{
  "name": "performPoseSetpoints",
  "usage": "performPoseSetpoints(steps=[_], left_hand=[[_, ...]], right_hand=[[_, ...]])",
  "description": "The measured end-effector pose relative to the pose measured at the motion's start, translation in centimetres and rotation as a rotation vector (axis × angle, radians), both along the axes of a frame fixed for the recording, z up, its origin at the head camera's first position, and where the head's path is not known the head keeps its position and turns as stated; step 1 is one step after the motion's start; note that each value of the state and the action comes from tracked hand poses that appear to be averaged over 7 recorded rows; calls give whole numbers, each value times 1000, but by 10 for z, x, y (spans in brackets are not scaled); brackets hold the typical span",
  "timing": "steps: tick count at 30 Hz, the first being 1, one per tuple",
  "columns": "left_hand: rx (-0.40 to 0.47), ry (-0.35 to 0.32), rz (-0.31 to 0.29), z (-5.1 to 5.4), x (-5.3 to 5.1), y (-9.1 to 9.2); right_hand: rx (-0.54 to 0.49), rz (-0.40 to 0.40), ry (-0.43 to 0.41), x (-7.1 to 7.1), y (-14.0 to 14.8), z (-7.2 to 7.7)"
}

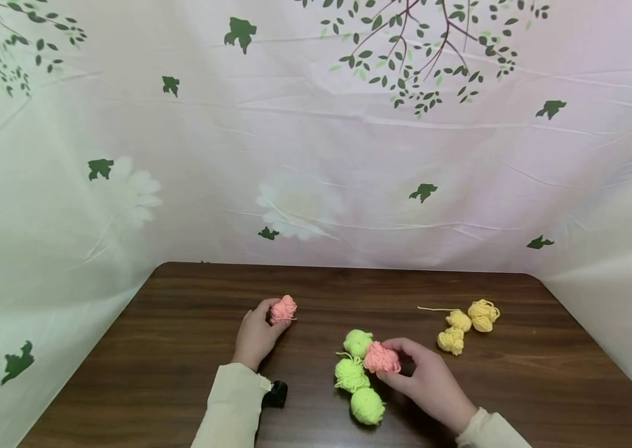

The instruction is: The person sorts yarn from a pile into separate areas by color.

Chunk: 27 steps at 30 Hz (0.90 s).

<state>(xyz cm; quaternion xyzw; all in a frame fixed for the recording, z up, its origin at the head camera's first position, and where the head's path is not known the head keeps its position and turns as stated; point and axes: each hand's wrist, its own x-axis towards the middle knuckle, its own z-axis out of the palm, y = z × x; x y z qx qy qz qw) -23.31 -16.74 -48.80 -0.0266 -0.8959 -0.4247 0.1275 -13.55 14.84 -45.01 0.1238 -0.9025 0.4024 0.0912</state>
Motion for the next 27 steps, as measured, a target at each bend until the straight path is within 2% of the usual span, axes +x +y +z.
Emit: performPoseSetpoints(steps=[3, 13, 27], left_hand=[[-7, 6, -1, 0, -1, 0], [-18, 0, 0, 1, -1, 0], [-9, -8, 4, -1, -2, 1]], right_hand=[[-4, 6, -5, -2, -3, 4], [-27, 53, 73, -9, -11, 13], [-31, 59, 77, -14, -24, 22]])
